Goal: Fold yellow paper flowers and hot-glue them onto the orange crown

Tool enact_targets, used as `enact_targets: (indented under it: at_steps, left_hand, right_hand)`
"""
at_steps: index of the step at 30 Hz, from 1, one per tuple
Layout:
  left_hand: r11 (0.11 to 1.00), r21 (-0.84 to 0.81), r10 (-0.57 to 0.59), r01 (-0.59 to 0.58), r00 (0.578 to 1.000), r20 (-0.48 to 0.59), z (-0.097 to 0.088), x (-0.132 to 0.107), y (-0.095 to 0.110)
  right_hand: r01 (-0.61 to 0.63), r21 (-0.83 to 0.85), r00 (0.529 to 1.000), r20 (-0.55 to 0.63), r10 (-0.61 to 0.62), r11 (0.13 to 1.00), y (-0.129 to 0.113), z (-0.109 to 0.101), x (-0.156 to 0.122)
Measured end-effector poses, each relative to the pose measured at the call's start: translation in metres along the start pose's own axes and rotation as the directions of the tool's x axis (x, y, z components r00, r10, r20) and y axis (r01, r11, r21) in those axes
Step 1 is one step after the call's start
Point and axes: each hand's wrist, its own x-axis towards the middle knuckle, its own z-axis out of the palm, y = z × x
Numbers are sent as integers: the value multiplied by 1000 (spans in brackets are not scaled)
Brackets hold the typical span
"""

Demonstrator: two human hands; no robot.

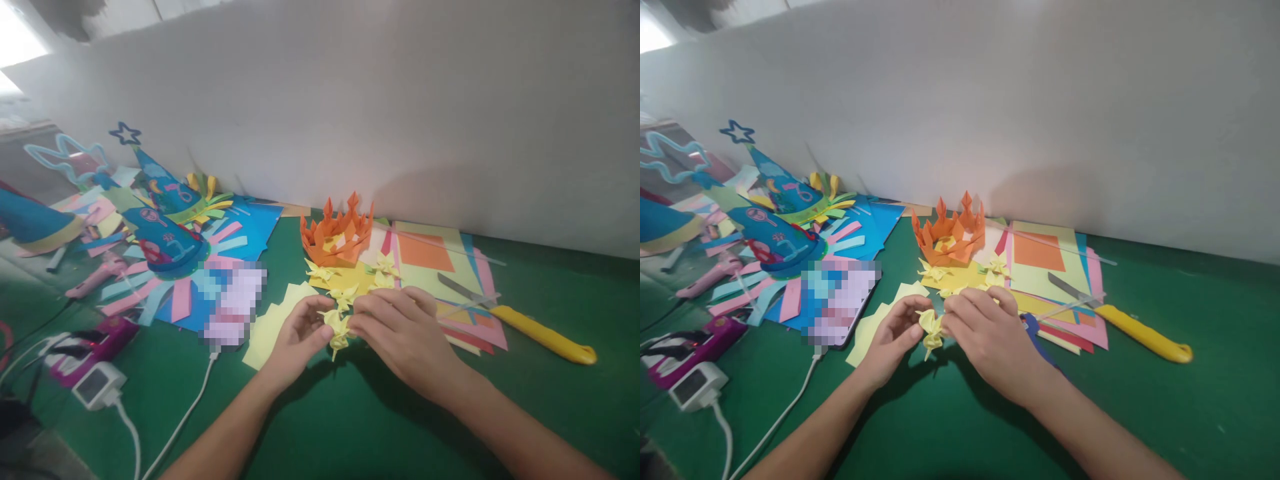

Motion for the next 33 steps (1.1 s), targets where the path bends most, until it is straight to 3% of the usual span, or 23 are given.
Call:
enact_targets:
  at_steps: [4,7,10,14,17,24,33]
  left_hand:
    - [999,-37,-44,38,984,-171,0,4,0]
    - [996,-45,-90,79,943,-320,-2,9,-3]
    - [991,114,-23,71,925,-379,-5,12,-6]
    - [879,472,188,-58,954,-232,-6,12,-11]
    - [785,605,251,-133,961,-115,-4,10,-13]
    - [746,652,253,-137,964,-86,-4,9,-14]
    - [727,673,262,-138,961,-86,-6,10,-17]
  right_hand:
    - [-14,1,1000,3,14,1000,0,-1,0]
    - [-16,8,1000,6,16,1000,3,0,-1]
    - [-20,5,1000,20,19,1000,11,2,-3]
    - [-31,-38,999,29,32,999,32,-2,-2]
    - [-21,-82,999,32,24,996,52,-6,3]
    - [114,-85,990,97,-106,990,92,3,17]
    - [144,-9,975,173,-141,989,109,23,27]
